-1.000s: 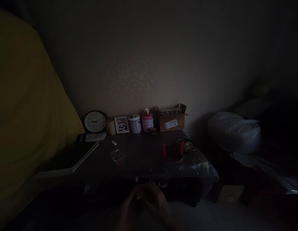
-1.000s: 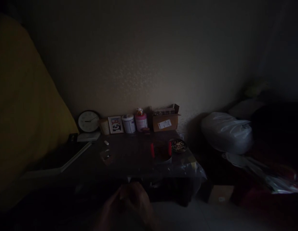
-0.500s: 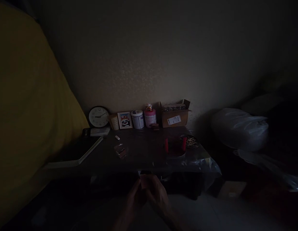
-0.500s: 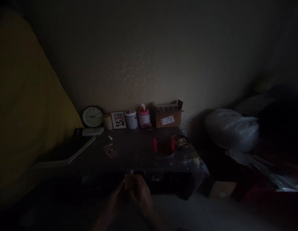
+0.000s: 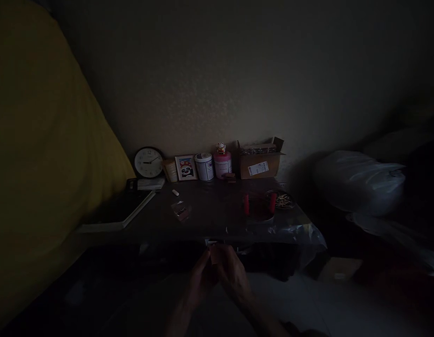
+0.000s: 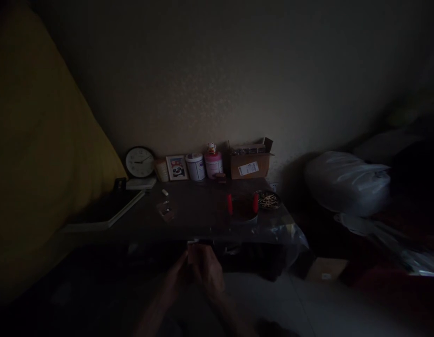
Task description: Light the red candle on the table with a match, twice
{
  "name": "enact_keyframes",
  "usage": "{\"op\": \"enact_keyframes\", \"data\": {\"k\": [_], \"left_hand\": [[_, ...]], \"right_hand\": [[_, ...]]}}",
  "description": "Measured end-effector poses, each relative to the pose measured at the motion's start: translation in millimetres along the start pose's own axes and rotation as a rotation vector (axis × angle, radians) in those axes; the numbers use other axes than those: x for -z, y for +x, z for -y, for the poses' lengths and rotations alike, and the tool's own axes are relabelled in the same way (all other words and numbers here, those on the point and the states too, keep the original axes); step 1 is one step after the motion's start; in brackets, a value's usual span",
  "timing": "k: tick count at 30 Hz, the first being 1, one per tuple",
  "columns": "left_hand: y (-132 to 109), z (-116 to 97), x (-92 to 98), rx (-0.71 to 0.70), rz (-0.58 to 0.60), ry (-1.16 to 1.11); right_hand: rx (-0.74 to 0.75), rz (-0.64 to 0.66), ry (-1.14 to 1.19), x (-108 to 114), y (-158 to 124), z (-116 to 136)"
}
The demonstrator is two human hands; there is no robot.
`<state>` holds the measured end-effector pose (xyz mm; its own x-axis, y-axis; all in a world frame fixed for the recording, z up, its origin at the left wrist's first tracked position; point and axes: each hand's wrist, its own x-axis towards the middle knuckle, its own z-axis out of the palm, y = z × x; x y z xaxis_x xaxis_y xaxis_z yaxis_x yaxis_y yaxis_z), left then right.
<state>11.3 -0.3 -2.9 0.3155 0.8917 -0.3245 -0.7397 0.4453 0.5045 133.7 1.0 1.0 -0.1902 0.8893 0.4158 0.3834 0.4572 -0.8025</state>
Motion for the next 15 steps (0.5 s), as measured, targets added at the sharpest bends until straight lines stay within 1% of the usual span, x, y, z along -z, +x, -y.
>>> {"op": "enact_keyframes", "data": {"k": [5,7,9,11,12,15], "left_hand": [[-3.5,-1.4,-3.2,-0.012,0.002,0.046],[-4.4,-2.2,-3.2,-0.04,0.017,0.06],[-3.8,-3.0,-1.4,-0.065,0.022,0.054],[-1.6,-3.2,2.6,-0.076,-0.022,0.043],[-0.2,-3.1,5.2,-0.077,-0.057,0.041],[3.6,-1.1,12.8,-0.069,-0.134,0.051]], "right_hand": [[0.015,0.01,-0.069,1.8,0.5,1.3],[0.032,0.062,-0.061,6.5,2.7,0.4],[0.051,0.145,-0.016,13.6,6.4,-2.8],[0.059,0.213,0.036,21.9,10.9,-7.9],[0.051,0.22,0.051,25.8,13.3,-10.8],[-0.001,0.174,0.023,34.5,18.9,-18.4]]}}
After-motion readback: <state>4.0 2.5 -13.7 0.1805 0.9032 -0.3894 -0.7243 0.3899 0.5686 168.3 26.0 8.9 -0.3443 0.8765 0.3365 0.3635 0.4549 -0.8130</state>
